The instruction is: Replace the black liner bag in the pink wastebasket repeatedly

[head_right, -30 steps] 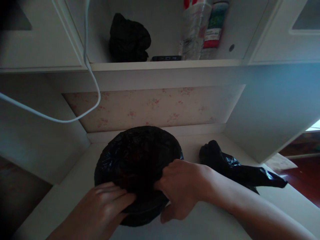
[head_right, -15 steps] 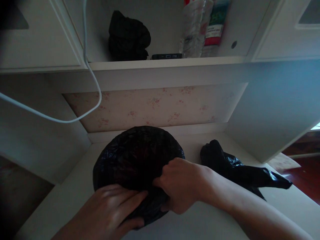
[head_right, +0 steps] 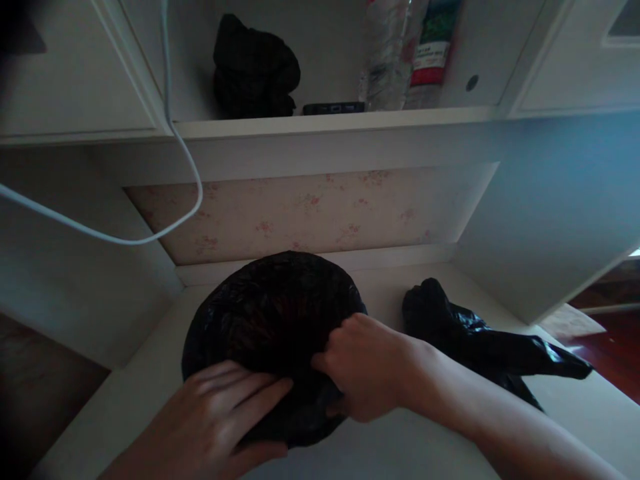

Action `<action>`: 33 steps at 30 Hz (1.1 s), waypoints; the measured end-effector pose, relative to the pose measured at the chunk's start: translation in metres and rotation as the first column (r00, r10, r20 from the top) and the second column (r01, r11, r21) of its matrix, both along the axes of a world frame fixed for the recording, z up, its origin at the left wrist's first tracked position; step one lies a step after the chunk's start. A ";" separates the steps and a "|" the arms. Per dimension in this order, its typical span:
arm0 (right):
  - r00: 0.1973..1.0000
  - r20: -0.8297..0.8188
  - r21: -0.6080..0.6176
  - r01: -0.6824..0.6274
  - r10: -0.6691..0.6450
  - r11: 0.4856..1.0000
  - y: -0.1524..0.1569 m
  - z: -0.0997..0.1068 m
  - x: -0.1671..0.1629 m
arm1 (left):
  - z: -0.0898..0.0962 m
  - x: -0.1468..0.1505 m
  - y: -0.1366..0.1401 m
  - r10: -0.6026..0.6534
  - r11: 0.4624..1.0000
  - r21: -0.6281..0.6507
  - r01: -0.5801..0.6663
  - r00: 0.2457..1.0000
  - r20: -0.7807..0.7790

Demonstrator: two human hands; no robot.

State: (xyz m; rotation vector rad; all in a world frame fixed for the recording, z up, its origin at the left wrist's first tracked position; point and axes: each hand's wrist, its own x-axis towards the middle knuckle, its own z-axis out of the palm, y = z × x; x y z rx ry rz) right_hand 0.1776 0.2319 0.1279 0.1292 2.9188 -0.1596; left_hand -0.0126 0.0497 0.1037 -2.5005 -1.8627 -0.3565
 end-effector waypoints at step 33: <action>0.450 -0.150 -0.976 0.077 -0.881 0.205 0.081 -0.043 -0.033 | -0.022 -0.137 0.093 0.331 0.907 -0.260 -0.330 0.178 0.927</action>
